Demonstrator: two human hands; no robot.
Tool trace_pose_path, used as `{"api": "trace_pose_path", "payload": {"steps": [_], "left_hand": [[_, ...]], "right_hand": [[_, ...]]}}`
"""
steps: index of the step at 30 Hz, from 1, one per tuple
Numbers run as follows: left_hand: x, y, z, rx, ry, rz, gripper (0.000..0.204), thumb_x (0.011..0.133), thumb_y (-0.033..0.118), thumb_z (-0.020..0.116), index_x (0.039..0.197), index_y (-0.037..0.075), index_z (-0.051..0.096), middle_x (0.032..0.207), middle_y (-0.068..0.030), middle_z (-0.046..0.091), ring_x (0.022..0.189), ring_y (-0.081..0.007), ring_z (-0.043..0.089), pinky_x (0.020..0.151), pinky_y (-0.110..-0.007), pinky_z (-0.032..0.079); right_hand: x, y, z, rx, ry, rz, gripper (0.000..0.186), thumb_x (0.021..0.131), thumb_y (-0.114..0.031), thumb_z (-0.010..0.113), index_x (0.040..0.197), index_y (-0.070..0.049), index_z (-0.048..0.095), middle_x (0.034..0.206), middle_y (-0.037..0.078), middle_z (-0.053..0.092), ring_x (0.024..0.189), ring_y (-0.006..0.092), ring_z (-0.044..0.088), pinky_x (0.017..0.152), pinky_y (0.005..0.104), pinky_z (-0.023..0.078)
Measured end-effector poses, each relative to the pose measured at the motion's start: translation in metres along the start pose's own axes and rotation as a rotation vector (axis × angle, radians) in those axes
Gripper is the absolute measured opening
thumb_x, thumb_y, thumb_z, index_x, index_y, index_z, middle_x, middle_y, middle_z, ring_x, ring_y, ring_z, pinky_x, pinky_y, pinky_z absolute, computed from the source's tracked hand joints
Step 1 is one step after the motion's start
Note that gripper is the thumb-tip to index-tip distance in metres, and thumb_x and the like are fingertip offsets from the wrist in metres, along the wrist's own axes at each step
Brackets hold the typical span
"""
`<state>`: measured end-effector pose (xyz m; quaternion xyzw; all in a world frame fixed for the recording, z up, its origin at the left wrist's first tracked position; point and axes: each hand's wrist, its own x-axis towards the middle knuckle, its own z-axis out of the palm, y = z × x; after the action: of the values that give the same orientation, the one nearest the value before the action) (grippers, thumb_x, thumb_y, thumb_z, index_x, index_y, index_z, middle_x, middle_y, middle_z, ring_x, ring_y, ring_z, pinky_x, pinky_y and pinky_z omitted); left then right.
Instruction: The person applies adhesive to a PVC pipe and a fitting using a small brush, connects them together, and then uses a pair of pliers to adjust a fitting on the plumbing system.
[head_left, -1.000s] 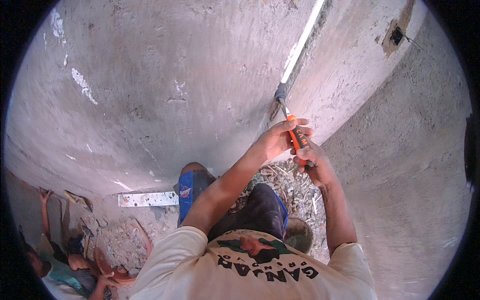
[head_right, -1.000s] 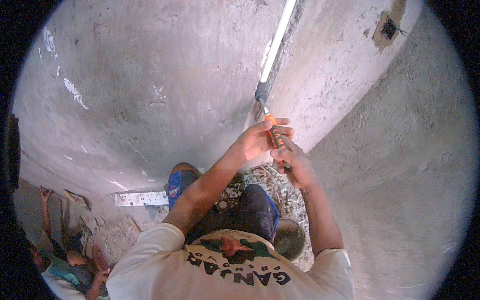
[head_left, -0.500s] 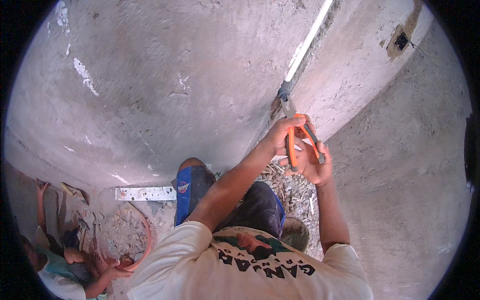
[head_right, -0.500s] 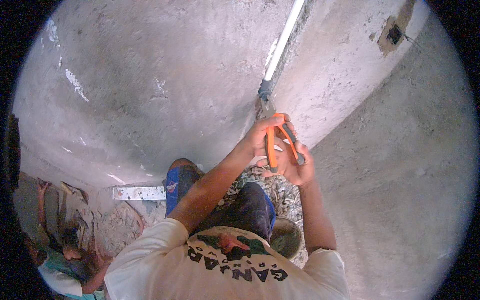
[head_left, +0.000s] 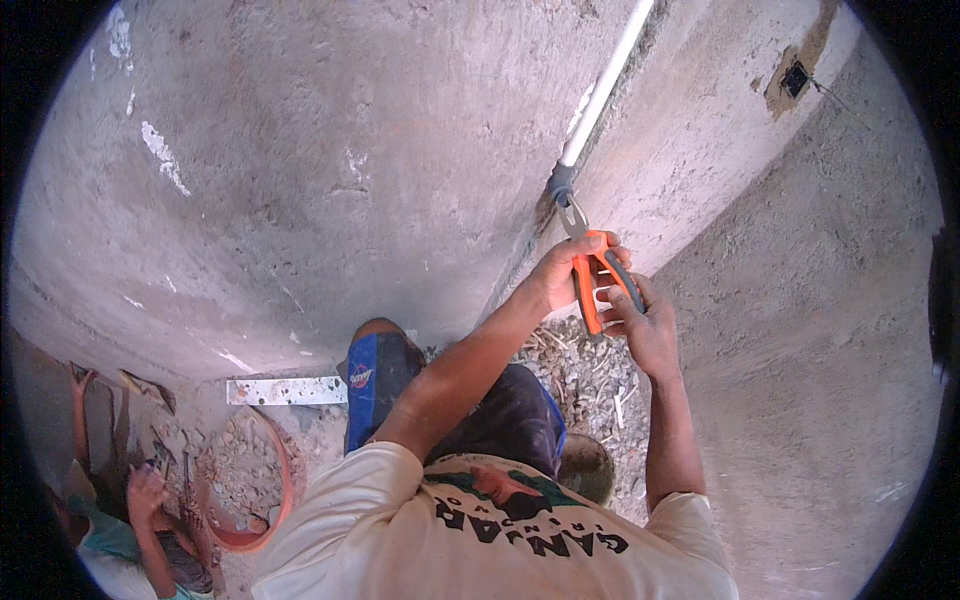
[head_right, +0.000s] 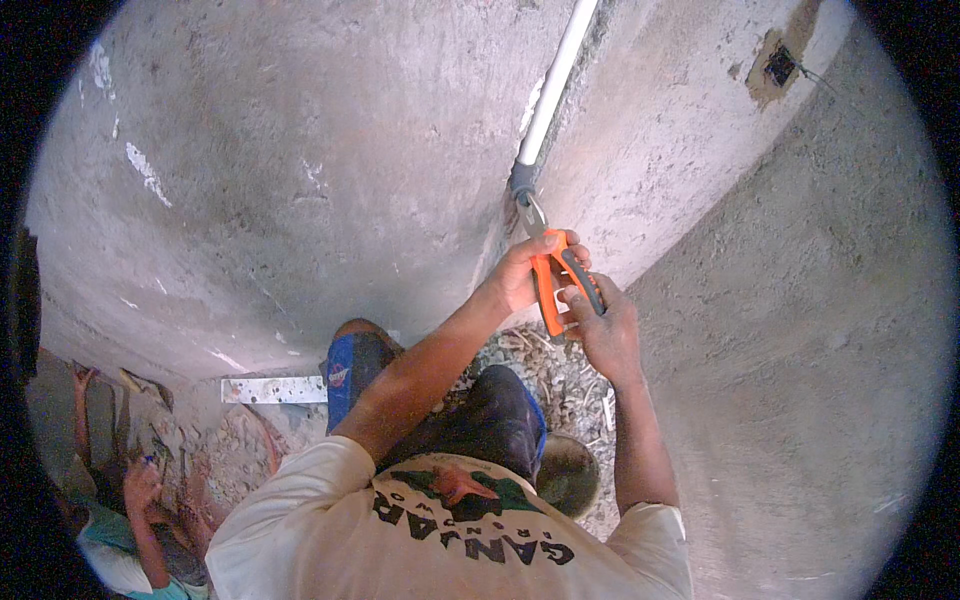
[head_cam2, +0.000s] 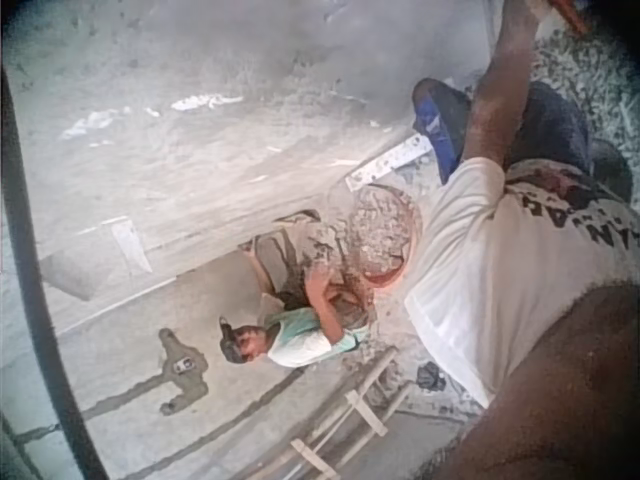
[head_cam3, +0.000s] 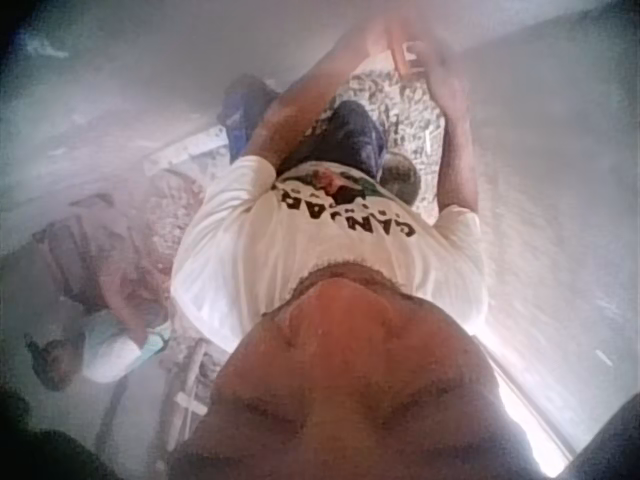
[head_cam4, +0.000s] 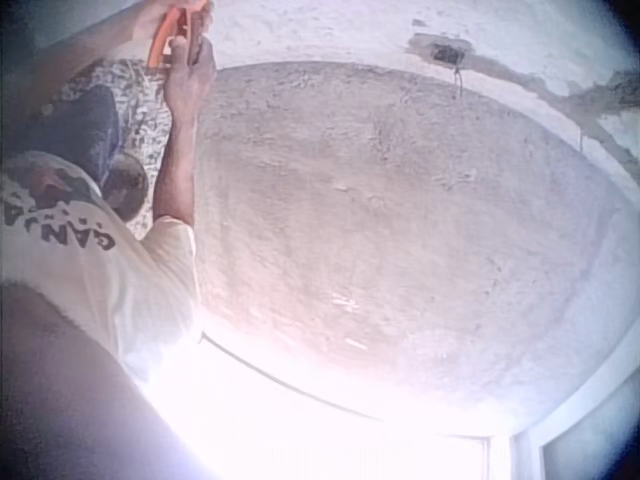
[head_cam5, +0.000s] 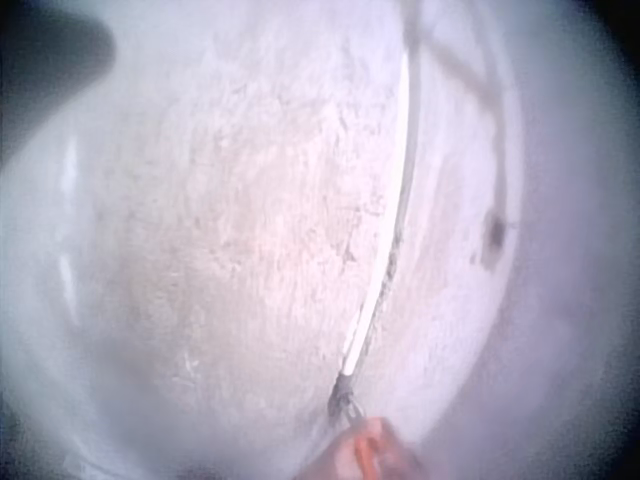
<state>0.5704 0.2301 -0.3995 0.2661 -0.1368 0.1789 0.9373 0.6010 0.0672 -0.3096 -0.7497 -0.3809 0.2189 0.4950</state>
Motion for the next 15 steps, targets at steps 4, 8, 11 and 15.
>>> {"api": "trace_pose_path", "payload": {"steps": [4, 8, 11, 15], "left_hand": [[-0.0009, 0.0002, -0.0007, 0.020, -0.019, -0.002, 0.042, 0.082, 0.032, 0.069, 0.112, 0.006, 0.057, 0.104, -0.0120, 0.063, 0.097, -0.0258, 0.063, 0.085, -0.041, 0.051], [0.0027, -0.0034, -0.0056, -0.022, -0.010, 0.012, 0.042, 0.081, 0.032, 0.070, 0.111, 0.006, 0.057, 0.103, -0.0109, 0.063, 0.098, -0.0251, 0.062, 0.084, -0.040, 0.051], [0.0010, -0.0021, 0.0008, -0.022, -0.012, 0.003, 0.041, 0.081, 0.031, 0.070, 0.110, 0.006, 0.057, 0.103, -0.0103, 0.063, 0.098, -0.0250, 0.061, 0.086, -0.040, 0.050], [0.0021, -0.0044, 0.0033, -0.076, -0.027, 0.021, 0.036, 0.082, 0.029, 0.069, 0.107, 0.005, 0.057, 0.101, -0.0097, 0.064, 0.098, -0.0247, 0.061, 0.090, -0.042, 0.048]], "right_hand": [[0.0006, 0.0012, -0.0007, -0.018, -0.008, 0.004, 0.034, 0.095, -0.023, 0.056, 0.119, 0.001, 0.057, 0.092, 0.011, 0.067, 0.072, 0.0144, 0.066, 0.063, 0.0272, 0.055], [0.0031, -0.0011, -0.0004, -0.031, -0.013, 0.006, 0.032, 0.095, -0.022, 0.055, 0.118, 0.001, 0.057, 0.092, 0.011, 0.067, 0.070, 0.0149, 0.067, 0.063, 0.0276, 0.055], [0.0032, -0.0001, -0.0004, 0.003, 0.007, 0.030, 0.031, 0.095, -0.021, 0.055, 0.116, 0.001, 0.057, 0.091, 0.011, 0.067, 0.069, 0.0149, 0.067, 0.062, 0.0276, 0.055], [0.0017, -0.0011, 0.0020, -0.127, 0.062, -0.033, 0.035, 0.091, -0.023, 0.060, 0.116, 0.002, 0.056, 0.092, 0.013, 0.066, 0.070, 0.0186, 0.067, 0.061, 0.0319, 0.054]]}}
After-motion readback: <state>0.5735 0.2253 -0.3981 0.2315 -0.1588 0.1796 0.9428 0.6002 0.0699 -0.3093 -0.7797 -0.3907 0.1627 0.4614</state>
